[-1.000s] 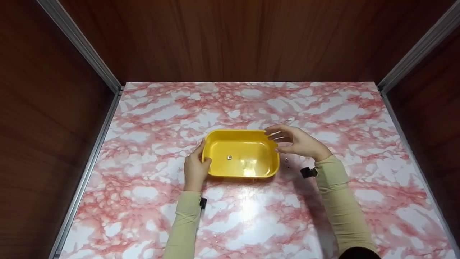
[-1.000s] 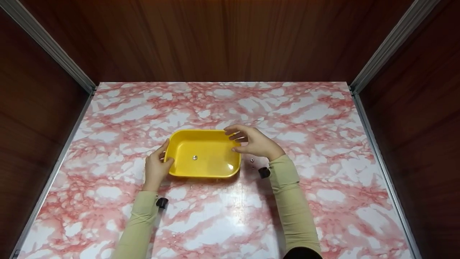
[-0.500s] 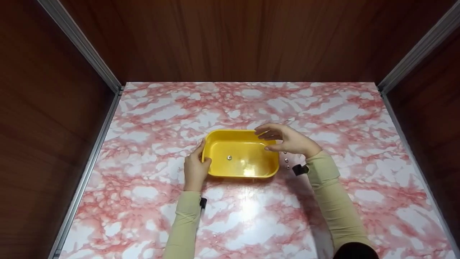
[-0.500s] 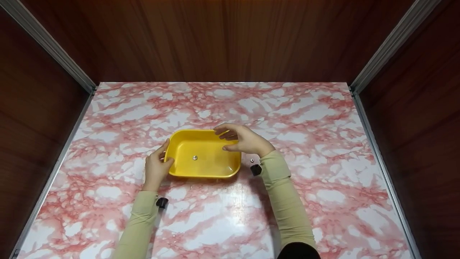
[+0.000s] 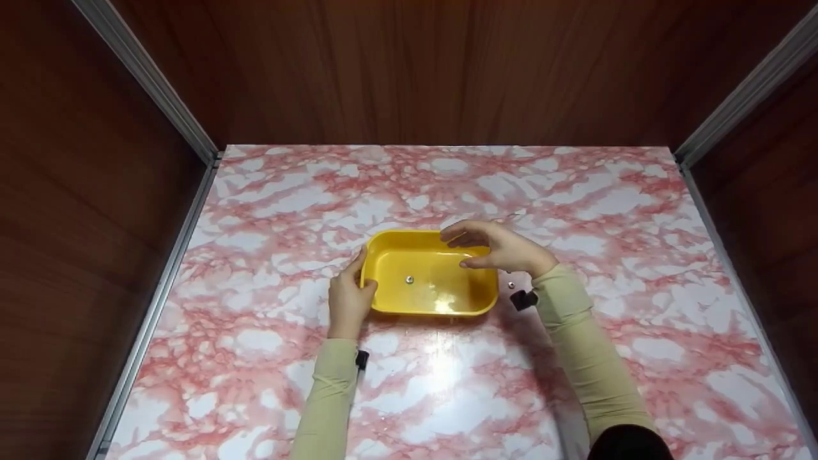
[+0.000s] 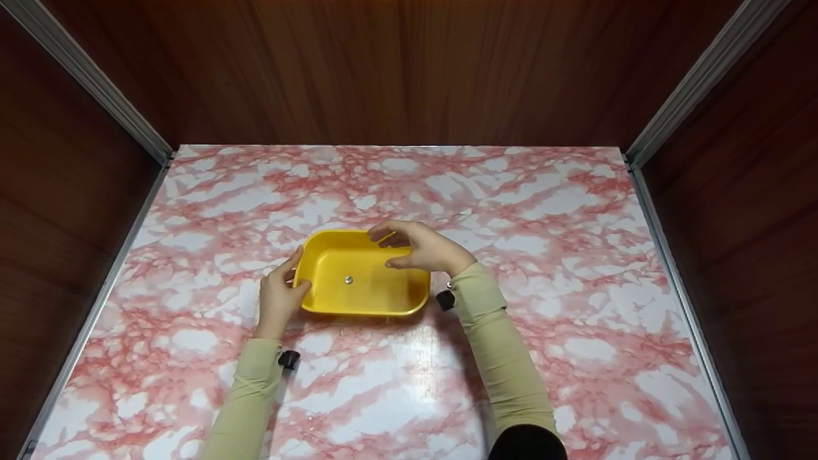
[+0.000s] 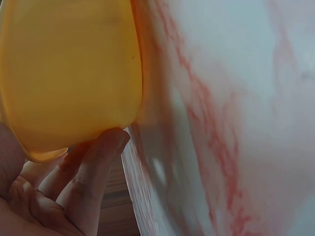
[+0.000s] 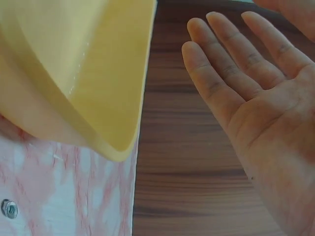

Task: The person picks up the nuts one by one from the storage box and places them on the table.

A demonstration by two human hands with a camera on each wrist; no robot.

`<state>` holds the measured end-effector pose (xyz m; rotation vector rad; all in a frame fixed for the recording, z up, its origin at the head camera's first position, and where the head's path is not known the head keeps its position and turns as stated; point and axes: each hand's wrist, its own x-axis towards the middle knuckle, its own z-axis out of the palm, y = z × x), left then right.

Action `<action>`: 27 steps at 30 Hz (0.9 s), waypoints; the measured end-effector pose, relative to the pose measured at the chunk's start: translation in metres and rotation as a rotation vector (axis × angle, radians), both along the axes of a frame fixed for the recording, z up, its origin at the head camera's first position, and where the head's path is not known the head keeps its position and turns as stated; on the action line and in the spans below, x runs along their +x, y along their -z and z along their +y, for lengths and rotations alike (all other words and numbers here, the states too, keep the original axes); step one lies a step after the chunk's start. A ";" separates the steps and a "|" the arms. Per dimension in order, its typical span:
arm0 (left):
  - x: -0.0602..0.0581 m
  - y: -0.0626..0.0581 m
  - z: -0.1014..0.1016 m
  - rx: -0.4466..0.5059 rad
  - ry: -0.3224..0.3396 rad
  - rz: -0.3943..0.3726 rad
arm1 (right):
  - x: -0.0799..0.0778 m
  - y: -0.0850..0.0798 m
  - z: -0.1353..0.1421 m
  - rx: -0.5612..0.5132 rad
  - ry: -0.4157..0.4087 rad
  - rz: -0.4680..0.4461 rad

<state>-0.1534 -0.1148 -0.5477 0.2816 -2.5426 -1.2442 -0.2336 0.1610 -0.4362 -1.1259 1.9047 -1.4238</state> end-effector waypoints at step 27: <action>0.000 0.000 0.000 0.002 -0.013 -0.001 | -0.008 0.001 -0.031 0.004 -0.033 0.066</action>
